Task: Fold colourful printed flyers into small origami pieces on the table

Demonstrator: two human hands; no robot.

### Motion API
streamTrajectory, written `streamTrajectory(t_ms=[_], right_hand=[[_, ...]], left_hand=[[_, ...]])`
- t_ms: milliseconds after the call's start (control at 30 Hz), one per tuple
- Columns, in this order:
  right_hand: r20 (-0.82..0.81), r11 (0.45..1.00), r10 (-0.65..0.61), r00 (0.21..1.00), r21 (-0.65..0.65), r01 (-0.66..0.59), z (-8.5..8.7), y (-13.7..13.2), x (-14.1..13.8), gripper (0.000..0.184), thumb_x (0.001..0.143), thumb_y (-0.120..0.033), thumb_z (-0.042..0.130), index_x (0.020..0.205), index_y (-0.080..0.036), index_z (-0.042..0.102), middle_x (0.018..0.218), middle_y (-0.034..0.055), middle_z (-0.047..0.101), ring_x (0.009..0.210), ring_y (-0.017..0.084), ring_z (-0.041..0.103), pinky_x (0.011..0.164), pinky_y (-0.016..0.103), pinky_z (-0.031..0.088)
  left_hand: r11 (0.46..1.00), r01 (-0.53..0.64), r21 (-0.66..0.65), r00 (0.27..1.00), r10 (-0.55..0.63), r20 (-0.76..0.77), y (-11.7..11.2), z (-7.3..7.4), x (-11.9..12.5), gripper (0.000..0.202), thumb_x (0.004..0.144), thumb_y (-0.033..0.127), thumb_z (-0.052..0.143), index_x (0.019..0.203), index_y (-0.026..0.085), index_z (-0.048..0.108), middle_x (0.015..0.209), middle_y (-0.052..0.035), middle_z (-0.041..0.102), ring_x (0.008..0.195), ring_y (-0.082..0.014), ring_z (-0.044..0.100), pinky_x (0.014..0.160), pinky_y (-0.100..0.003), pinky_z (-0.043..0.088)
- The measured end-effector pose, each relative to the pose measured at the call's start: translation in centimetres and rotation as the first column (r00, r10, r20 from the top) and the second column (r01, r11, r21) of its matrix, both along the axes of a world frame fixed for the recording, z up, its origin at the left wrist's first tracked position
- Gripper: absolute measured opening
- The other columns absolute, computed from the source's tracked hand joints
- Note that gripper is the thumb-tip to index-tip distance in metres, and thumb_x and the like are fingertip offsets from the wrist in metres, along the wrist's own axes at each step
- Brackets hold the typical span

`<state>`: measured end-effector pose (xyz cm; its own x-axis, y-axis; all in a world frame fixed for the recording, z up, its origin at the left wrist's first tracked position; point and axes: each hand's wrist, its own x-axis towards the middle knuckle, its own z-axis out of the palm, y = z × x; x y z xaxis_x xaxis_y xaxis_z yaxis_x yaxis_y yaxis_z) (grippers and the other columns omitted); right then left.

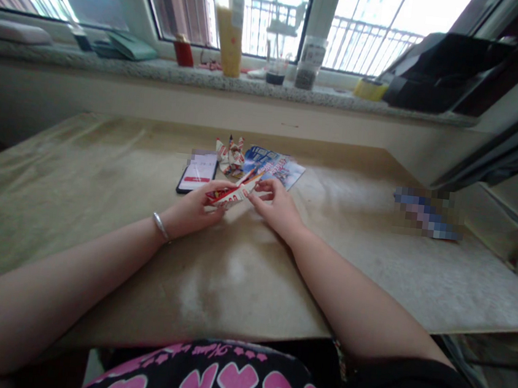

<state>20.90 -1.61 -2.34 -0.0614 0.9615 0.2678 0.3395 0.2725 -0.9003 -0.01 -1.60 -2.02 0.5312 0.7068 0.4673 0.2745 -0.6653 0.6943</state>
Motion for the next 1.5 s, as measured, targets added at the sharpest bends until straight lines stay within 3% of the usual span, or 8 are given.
streamTrajectory(t_ms=[233, 433, 567, 833, 967, 1100, 1333, 1500], right_hand=[[-0.199, 0.970, 0.170, 0.965, -0.140, -0.200, -0.4, 0.1, -0.1, 0.043, 0.072, -0.046, 0.066, 0.100, -0.022, 0.043, 0.089, 0.0023, 0.062, 0.077, 0.016, 0.063, 0.067, 0.030, 0.051], [-0.124, 0.976, 0.178, 0.976, -0.104, -0.192, -0.6, 0.0, -0.3, 0.041, 0.072, -0.034, 0.065, 0.106, -0.021, 0.047, 0.094, 0.0032, 0.061, 0.079, 0.017, 0.061, 0.073, 0.032, 0.051], [-0.092, 0.972, 0.204, 0.975, -0.099, -0.213, -0.8, -0.1, -0.4, 0.047, 0.070, -0.025, 0.060, 0.115, -0.022, 0.045, 0.085, -0.0013, 0.059, 0.068, 0.013, 0.057, 0.066, 0.029, 0.050], [0.096, 0.971, 0.238, 0.966, 0.002, -0.240, -1.3, -0.3, -0.5, 0.046, 0.073, -0.024, 0.060, 0.118, -0.020, 0.049, 0.097, 0.0031, 0.059, 0.071, 0.012, 0.056, 0.067, 0.029, 0.051], [0.097, 0.967, 0.253, 0.963, 0.014, -0.256, -0.8, -0.7, -0.7, 0.038, 0.078, -0.033, 0.061, 0.111, -0.020, 0.051, 0.102, 0.0063, 0.060, 0.078, 0.015, 0.059, 0.067, 0.029, 0.052], [0.095, 0.967, 0.253, 0.963, 0.008, -0.255, -0.2, -0.9, -0.9, 0.029, 0.079, -0.038, 0.061, 0.100, -0.019, 0.054, 0.101, 0.0078, 0.061, 0.078, 0.016, 0.060, 0.064, 0.028, 0.052], [0.120, 0.972, 0.229, 0.966, 0.016, -0.233, 0.2, -1.2, -1.0, 0.027, 0.078, -0.035, 0.060, 0.098, -0.018, 0.053, 0.097, 0.0069, 0.060, 0.079, 0.016, 0.060, 0.063, 0.028, 0.053], [0.053, 0.949, 0.316, 0.947, -0.016, -0.316, 0.1, -1.6, -0.8, 0.047, 0.072, -0.024, 0.061, 0.116, -0.023, 0.046, 0.108, 0.0061, 0.058, 0.081, 0.016, 0.061, 0.069, 0.029, 0.054]], left_hand=[[0.997, -0.024, 0.069, 0.997, 0.029, -0.068, 0.0, -0.2, -0.1, 0.041, 0.075, 0.009, 0.054, 0.115, 0.017, 0.051, 0.114, -0.0075, 0.057, 0.095, -0.0144, 0.060, 0.082, -0.026, 0.054], [0.990, -0.059, 0.128, 0.977, 0.084, -0.198, -0.1, 0.0, -0.4, 0.029, 0.071, 0.012, 0.058, 0.098, 0.018, 0.052, 0.096, -0.0034, 0.055, 0.087, -0.0164, 0.057, 0.078, -0.030, 0.051], [0.987, -0.071, 0.146, 0.959, 0.108, -0.263, -0.4, 0.6, -0.3, 0.024, 0.070, 0.014, 0.058, 0.093, 0.018, 0.052, 0.092, -0.0028, 0.053, 0.083, -0.0168, 0.055, 0.075, -0.028, 0.048], [0.980, -0.090, 0.177, 0.963, 0.131, -0.236, -0.4, 0.2, -0.1, 0.022, 0.076, 0.029, 0.062, 0.094, 0.019, 0.054, 0.092, -0.0031, 0.055, 0.085, -0.0172, 0.055, 0.078, -0.030, 0.045], [0.979, -0.200, 0.039, 0.970, 0.204, -0.129, -0.1, 0.2, 0.0, 0.023, 0.071, 0.021, 0.063, 0.090, 0.018, 0.052, 0.082, 0.0000, 0.054, 0.071, -0.0135, 0.053, 0.065, -0.025, 0.044], [0.969, -0.175, -0.175, 0.984, 0.175, -0.013, -0.1, 0.7, 0.1, 0.029, 0.072, 0.016, 0.058, 0.099, 0.017, 0.048, 0.074, 0.0040, 0.054, 0.059, -0.0087, 0.050, 0.056, -0.019, 0.041], [0.972, -0.173, -0.157, 0.985, 0.175, -0.004, -0.4, 0.8, 0.1, 0.028, 0.069, 0.009, 0.056, 0.094, 0.016, 0.050, 0.077, 0.0031, 0.053, 0.062, -0.0087, 0.050, 0.058, -0.019, 0.040], [0.955, -0.139, -0.260, 0.987, 0.154, 0.037, -0.1, 0.7, 0.0, 0.026, 0.066, 0.010, 0.055, 0.090, 0.018, 0.047, 0.071, 0.0046, 0.049, 0.058, -0.0089, 0.047, 0.054, -0.019, 0.037]])
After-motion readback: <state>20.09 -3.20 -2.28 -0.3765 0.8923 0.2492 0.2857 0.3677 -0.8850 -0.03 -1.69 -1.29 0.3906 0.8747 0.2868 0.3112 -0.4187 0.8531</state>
